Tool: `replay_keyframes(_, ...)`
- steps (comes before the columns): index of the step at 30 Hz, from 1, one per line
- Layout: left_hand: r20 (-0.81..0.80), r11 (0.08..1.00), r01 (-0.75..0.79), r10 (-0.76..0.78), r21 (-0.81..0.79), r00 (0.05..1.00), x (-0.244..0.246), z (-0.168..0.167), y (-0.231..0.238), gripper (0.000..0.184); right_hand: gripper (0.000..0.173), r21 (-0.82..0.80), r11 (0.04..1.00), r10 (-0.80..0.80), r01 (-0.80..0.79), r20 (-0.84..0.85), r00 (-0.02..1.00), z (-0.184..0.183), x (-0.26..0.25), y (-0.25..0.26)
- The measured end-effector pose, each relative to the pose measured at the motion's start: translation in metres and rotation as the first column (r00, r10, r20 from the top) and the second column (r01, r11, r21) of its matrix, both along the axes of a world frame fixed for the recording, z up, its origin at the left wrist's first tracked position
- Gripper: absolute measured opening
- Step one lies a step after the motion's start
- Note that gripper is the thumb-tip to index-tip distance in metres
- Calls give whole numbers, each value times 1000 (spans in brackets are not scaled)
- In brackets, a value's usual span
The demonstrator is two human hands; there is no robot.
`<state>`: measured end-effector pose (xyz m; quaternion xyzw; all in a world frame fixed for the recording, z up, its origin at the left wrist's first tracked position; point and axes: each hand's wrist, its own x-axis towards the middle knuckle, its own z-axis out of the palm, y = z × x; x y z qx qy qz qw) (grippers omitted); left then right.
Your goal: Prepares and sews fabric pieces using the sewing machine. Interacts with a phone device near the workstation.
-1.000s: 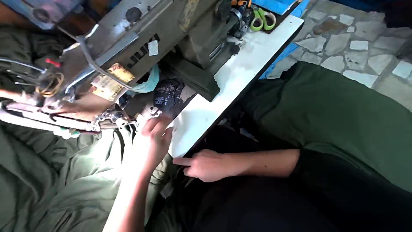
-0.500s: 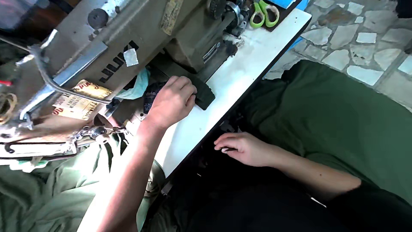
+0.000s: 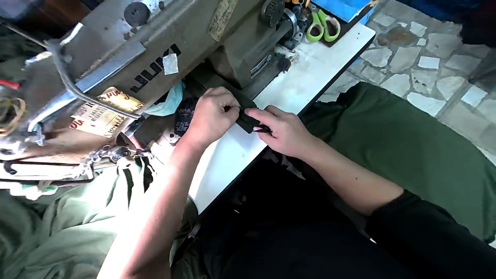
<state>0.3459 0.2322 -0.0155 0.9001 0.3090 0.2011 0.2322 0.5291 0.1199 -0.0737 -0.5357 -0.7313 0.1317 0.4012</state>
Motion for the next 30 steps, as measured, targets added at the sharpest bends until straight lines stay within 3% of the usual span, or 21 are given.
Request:
replay_keyframes(3, 81, 957, -189, 211, -222, 974, 4, 3, -3, 14, 38, -90, 996, 7, -3, 42, 999, 2, -1, 3)
replay_keyframes(5, 195, 898, -232, 320, -373, 927, 5, 2, -3, 11, 29, -86, 996, -1, -1, -29, 1000, 8, 1, 9)
replay_keyframes(7, 296, 897, -224, 349, -382, 889, 5, 0, -5, 10, 24, -83, 996, -42, 29, -160, 986, 19, 4, 22)
replay_keyframes(10, 369, 950, -215, 289, -227, 883, 6, -6, -7, 14, 40, -90, 995, -58, 38, -231, 971, 37, 3, 51)
replay_keyframes(13, 349, 968, -251, 231, 13, 908, 7, -12, -7, 19, 17, -31, 1000, -5, -2, -224, 975, 47, -2, 71)
replay_keyframes(16, 305, 934, -276, 200, 229, 931, 9, -15, -3, 29, 15, 11, 1000, 28, -26, -237, 971, 57, -4, 76)
replay_keyframes(19, 399, 866, -373, 229, 334, 888, 14, -12, -4, 14, 19, 84, 996, 50, -28, -272, 961, 51, -3, 76)
replay_keyframes(21, 445, 833, -424, 248, 356, 861, 14, -4, -9, 17, 18, 114, 993, 27, -12, -131, 991, 46, 0, 73)
replay_keyframes(24, 452, 790, -439, 233, 427, 861, 11, 10, -18, 19, 18, 46, 988, 135, -148, 217, 967, 46, -7, 81)
replay_keyframes(27, 480, 779, -409, 160, 476, 863, 7, 28, -32, 19, 29, -228, 967, 200, -113, 406, 892, 74, -30, 97)
replay_keyframes(28, 508, 794, -386, 115, 469, 854, 4, 37, -40, 20, 34, -354, 933, 229, -63, 451, 863, 87, -40, 103)
replay_keyframes(30, 585, 855, -314, 15, 413, 811, -14, 59, -68, 21, 37, -451, 892, 229, 1, 456, 860, 102, -55, 110)
